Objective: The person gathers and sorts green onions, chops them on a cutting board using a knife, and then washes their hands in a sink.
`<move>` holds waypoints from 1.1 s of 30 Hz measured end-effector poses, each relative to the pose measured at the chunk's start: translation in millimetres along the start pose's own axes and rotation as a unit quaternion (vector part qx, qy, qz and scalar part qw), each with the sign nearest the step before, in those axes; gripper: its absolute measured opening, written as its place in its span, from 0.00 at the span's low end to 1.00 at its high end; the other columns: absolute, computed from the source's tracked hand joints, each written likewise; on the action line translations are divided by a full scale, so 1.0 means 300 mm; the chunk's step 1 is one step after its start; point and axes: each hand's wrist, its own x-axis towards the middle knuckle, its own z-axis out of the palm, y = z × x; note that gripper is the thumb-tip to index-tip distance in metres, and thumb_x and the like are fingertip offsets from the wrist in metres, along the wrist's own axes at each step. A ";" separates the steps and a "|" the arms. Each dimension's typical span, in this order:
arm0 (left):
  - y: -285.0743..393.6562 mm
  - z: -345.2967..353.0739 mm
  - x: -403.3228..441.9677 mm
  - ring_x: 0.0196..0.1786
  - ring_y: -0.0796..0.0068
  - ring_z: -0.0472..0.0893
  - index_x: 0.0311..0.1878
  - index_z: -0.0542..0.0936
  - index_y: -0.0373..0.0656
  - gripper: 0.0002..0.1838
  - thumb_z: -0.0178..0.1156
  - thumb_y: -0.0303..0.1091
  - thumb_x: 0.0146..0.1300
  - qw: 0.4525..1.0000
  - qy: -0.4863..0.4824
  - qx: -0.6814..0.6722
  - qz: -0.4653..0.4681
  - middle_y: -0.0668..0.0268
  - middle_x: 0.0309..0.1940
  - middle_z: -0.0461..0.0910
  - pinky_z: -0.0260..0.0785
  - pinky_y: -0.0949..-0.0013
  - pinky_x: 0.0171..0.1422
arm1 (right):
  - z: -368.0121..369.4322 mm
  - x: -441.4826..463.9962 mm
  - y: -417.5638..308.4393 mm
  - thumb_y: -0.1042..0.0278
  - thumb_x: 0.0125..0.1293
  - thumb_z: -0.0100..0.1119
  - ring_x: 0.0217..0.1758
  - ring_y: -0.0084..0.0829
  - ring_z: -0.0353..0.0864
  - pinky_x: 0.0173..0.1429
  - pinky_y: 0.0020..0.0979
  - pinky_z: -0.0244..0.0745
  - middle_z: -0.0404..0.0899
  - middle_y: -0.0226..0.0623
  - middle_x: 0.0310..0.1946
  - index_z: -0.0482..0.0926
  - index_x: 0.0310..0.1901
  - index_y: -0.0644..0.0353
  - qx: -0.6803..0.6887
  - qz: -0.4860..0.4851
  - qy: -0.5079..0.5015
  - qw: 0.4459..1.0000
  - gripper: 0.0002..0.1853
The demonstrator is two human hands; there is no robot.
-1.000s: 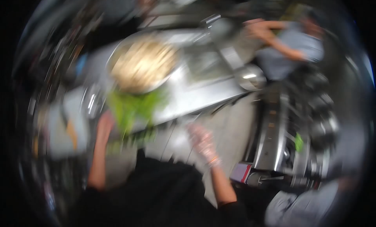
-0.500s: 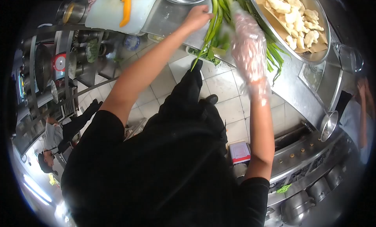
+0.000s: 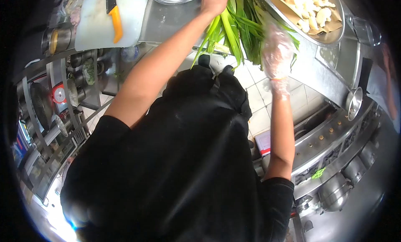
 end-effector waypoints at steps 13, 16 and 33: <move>-0.102 0.003 0.004 0.51 0.38 0.76 0.47 0.79 0.33 0.15 0.50 0.29 0.61 0.935 0.274 0.001 0.226 0.41 0.44 0.80 0.68 0.49 0.54 | 0.144 -0.099 0.305 0.64 0.59 0.57 0.43 0.42 0.78 0.47 0.41 0.71 0.80 0.38 0.36 0.78 0.44 0.55 -0.083 -0.042 -0.010 0.996 0.12; -0.141 -0.008 0.015 0.36 0.43 0.82 0.41 0.81 0.32 0.12 0.51 0.29 0.62 0.947 0.267 0.018 0.177 0.47 0.32 0.83 0.70 0.50 0.40 | 0.094 -0.092 0.280 0.63 0.60 0.58 0.42 0.41 0.79 0.47 0.41 0.71 0.80 0.37 0.34 0.79 0.42 0.55 -0.124 -0.008 -0.024 0.992 0.10; 0.071 -0.195 -0.397 0.52 0.58 0.76 0.52 0.71 0.35 0.12 0.53 0.31 0.70 0.796 -0.136 -0.582 -0.101 0.52 0.50 0.75 0.69 0.58 0.61 | -0.090 0.049 -0.243 0.66 0.63 0.60 0.36 0.45 0.80 0.42 0.43 0.75 0.79 0.42 0.31 0.80 0.39 0.59 0.231 0.028 -0.036 0.972 0.07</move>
